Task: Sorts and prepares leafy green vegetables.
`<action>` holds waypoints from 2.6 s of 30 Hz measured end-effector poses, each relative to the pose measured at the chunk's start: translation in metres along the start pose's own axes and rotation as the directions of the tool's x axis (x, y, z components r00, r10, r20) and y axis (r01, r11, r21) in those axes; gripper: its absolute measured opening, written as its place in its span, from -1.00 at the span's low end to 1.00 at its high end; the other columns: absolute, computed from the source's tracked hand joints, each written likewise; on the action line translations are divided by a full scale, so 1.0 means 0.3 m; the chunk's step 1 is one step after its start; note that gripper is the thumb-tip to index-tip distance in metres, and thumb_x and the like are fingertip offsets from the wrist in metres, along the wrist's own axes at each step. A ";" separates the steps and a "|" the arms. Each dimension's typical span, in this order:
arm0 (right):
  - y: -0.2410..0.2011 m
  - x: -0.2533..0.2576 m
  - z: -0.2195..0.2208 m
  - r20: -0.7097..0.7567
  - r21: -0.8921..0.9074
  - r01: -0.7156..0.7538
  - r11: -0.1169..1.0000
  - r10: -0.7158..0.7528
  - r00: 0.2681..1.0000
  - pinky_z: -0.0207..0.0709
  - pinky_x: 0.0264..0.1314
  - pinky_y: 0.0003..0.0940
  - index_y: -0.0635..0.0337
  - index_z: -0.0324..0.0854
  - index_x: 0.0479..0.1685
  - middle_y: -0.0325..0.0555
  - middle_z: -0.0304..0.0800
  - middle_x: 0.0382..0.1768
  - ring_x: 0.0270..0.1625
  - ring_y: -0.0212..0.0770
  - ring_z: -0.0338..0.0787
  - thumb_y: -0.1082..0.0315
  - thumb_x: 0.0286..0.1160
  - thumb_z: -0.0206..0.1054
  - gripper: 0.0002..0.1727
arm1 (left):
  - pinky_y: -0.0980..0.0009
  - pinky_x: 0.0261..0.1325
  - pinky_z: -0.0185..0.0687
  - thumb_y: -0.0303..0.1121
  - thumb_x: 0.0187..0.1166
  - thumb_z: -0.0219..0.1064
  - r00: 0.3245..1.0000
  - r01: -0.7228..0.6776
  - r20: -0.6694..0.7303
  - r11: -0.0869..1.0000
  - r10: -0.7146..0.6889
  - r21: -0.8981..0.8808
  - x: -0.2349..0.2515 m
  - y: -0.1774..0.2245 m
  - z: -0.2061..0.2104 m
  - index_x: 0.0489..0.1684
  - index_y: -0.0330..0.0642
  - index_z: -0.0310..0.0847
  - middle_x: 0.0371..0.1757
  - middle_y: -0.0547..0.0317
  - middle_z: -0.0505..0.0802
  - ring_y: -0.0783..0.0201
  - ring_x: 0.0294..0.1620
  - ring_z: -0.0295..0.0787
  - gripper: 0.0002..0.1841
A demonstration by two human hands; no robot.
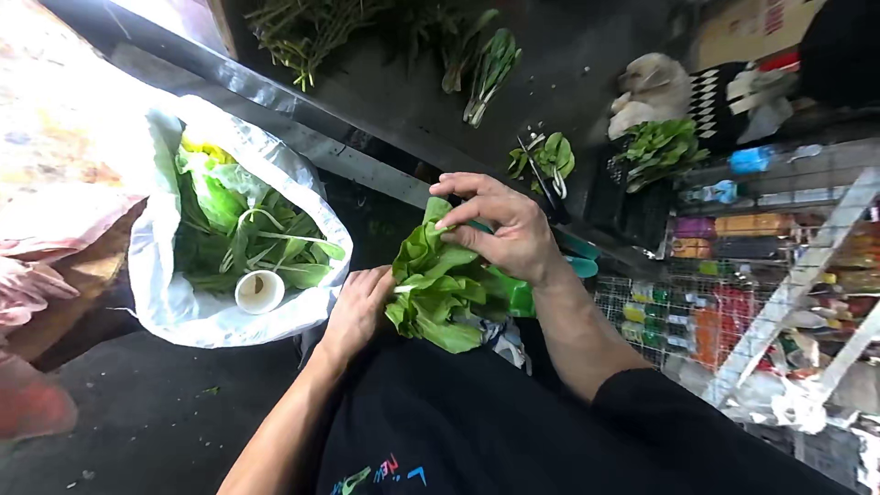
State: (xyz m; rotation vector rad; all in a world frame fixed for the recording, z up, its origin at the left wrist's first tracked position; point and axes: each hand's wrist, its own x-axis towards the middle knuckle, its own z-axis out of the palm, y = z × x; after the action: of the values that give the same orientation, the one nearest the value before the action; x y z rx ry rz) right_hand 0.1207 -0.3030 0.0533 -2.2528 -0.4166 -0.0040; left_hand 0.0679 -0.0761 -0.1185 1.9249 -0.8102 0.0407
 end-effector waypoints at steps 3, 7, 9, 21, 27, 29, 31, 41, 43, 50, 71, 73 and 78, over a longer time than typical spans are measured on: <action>0.014 0.042 -0.001 -0.015 -0.046 -0.067 0.997 0.066 0.998 0.66 0.44 -0.34 0.21 0.88 -0.18 -0.03 0.84 0.19 0.34 -0.25 0.77 0.30 0.47 0.52 -0.84 | 0.03 0.24 0.67 -0.50 0.59 0.19 1.000 -0.024 0.006 1.000 0.024 0.010 -0.005 -0.005 -0.006 0.30 -0.24 0.67 0.13 -0.12 0.86 -0.03 0.11 0.84 -0.65; 0.035 0.061 0.011 -0.033 -0.088 -0.110 0.990 0.107 0.994 0.68 0.37 -0.41 0.18 0.88 -0.17 -0.10 0.85 0.13 0.26 -0.33 0.79 0.28 0.50 0.50 -0.84 | 0.01 0.20 0.71 -0.54 0.53 0.22 0.999 0.037 -0.031 0.999 -0.036 0.016 -0.022 -0.015 -0.020 0.38 -0.25 0.62 0.13 -0.14 0.86 -0.06 0.11 0.86 -0.59; 0.035 0.061 0.020 -0.025 -0.050 -0.086 0.995 0.084 0.996 0.69 0.37 -0.41 0.18 0.88 -0.14 -0.08 0.83 0.15 0.28 -0.31 0.78 0.29 0.50 0.51 -0.85 | 0.01 0.21 0.71 -0.53 0.54 0.22 0.996 0.059 -0.069 0.998 -0.057 0.025 -0.033 -0.020 -0.021 0.39 -0.22 0.61 0.14 -0.13 0.85 -0.05 0.11 0.85 -0.58; 0.043 0.043 0.009 -0.109 0.381 -0.045 0.924 0.094 0.990 0.77 0.22 -0.40 0.27 0.81 -0.12 -0.05 0.77 0.26 0.17 -0.27 0.82 0.48 0.50 0.47 -0.91 | 0.06 0.14 0.60 -0.35 0.71 0.24 0.986 0.049 -0.164 0.997 -0.037 0.067 -0.012 0.045 -0.093 0.49 0.60 0.57 0.25 -0.01 0.75 0.04 0.13 0.73 -0.51; -0.016 0.055 0.016 -0.072 0.030 0.069 0.997 -0.067 0.995 0.58 0.60 -0.14 0.11 0.88 -0.21 0.12 0.54 0.54 0.64 0.03 0.52 0.30 0.40 0.59 -0.89 | -0.06 0.00 0.70 -0.44 0.55 0.32 0.996 0.077 0.037 0.990 -0.082 0.117 0.019 0.042 -0.094 0.40 0.47 0.67 0.31 -0.09 0.74 -0.08 0.10 0.80 -0.48; -0.042 0.067 0.020 -0.040 -0.032 0.096 0.995 -0.097 0.994 0.56 0.60 -0.18 0.10 0.88 -0.23 0.15 0.56 0.52 0.63 0.01 0.52 0.29 0.43 0.56 -0.90 | -0.04 -0.07 0.71 -0.45 0.53 0.32 0.997 0.067 0.021 0.991 -0.070 0.118 0.021 0.033 -0.080 0.37 0.44 0.70 0.26 -0.10 0.77 -0.07 0.02 0.82 -0.49; -0.057 0.072 0.019 -0.030 -0.032 0.106 0.994 -0.107 0.994 0.60 0.56 -0.24 0.18 0.87 -0.21 0.14 0.66 0.42 0.54 -0.06 0.63 0.36 0.45 0.54 -0.91 | -0.05 -0.05 0.70 -0.47 0.54 0.30 0.994 0.091 0.045 0.990 -0.097 0.109 0.022 0.034 -0.078 0.40 0.46 0.69 0.23 -0.09 0.77 -0.08 0.04 0.81 -0.47; -0.129 0.132 0.114 0.020 -0.067 0.189 0.980 -0.188 0.982 0.76 0.27 -0.36 0.30 0.83 -0.17 -0.03 0.87 -0.06 0.12 -0.26 0.85 0.46 0.49 0.47 -0.91 | -0.04 -0.12 0.67 -0.52 0.49 0.31 0.988 0.056 0.134 0.983 -0.081 0.175 0.055 0.046 -0.063 0.31 0.42 0.75 -0.06 -0.07 0.79 -0.07 -0.15 0.79 -0.47; -0.136 0.148 0.121 0.035 -0.081 0.218 0.973 -0.216 0.976 0.74 0.28 -0.34 0.28 0.84 -0.17 -0.03 0.88 -0.06 0.13 -0.25 0.85 0.45 0.53 0.45 -0.91 | -0.06 -0.10 0.68 -0.54 0.47 0.31 0.984 0.076 0.144 0.983 -0.100 0.165 0.056 0.045 -0.064 0.32 0.43 0.75 -0.06 -0.09 0.80 -0.09 -0.14 0.80 -0.45; -0.063 0.129 0.007 -0.072 -0.081 0.123 0.989 -0.129 0.989 0.76 0.30 -0.30 0.30 0.80 -0.10 -0.04 0.85 0.03 0.17 -0.25 0.83 0.44 0.54 0.45 -0.89 | 0.01 -0.12 0.71 -0.44 0.47 0.35 0.981 0.191 0.030 0.980 -0.190 -0.053 0.023 0.025 -0.105 0.35 0.50 0.73 0.19 -0.09 0.71 -0.02 0.02 0.74 -0.47; 0.087 0.085 0.259 -0.178 0.275 -0.288 0.917 0.343 0.922 0.75 0.14 -0.34 0.26 0.73 0.04 -0.17 0.85 -0.08 -0.03 -0.40 0.82 0.30 0.60 0.40 -0.78 | 0.38 -0.15 0.82 -0.49 0.26 0.49 0.944 -0.103 0.148 -0.690 -0.295 -0.717 -0.157 -0.002 -0.277 0.04 -0.37 0.69 -0.11 -0.03 0.86 0.20 -0.28 0.85 -0.65; 0.073 0.133 0.362 -0.058 0.156 -0.340 0.927 0.353 0.934 0.73 0.27 -0.27 0.21 0.76 0.20 -0.06 0.85 0.11 0.12 -0.29 0.84 0.20 0.58 0.43 -0.65 | 0.40 -0.18 0.80 -0.40 0.27 0.53 0.926 -0.107 0.160 -0.644 -0.342 -0.757 -0.158 0.001 -0.293 0.06 -0.33 0.68 -0.05 -0.01 0.84 0.23 -0.27 0.84 -0.61; -0.048 0.144 0.443 0.050 0.120 -0.200 0.972 0.195 0.979 0.66 0.41 -0.28 0.20 0.64 0.44 0.00 0.76 0.29 0.32 -0.24 0.76 0.07 0.60 0.41 -0.47 | 0.48 -0.21 0.70 -0.16 0.46 0.45 0.814 -0.005 0.155 -0.273 -0.560 -0.962 -0.148 0.005 -0.290 0.08 -0.07 0.70 -0.15 0.24 0.80 0.38 -0.29 0.74 -0.68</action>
State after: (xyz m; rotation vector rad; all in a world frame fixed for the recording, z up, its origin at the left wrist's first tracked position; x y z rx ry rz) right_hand 0.1394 -0.1831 -0.0178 -2.1637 -0.2049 0.1645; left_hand 0.0597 0.0169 -0.0905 0.3106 0.1643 -0.4432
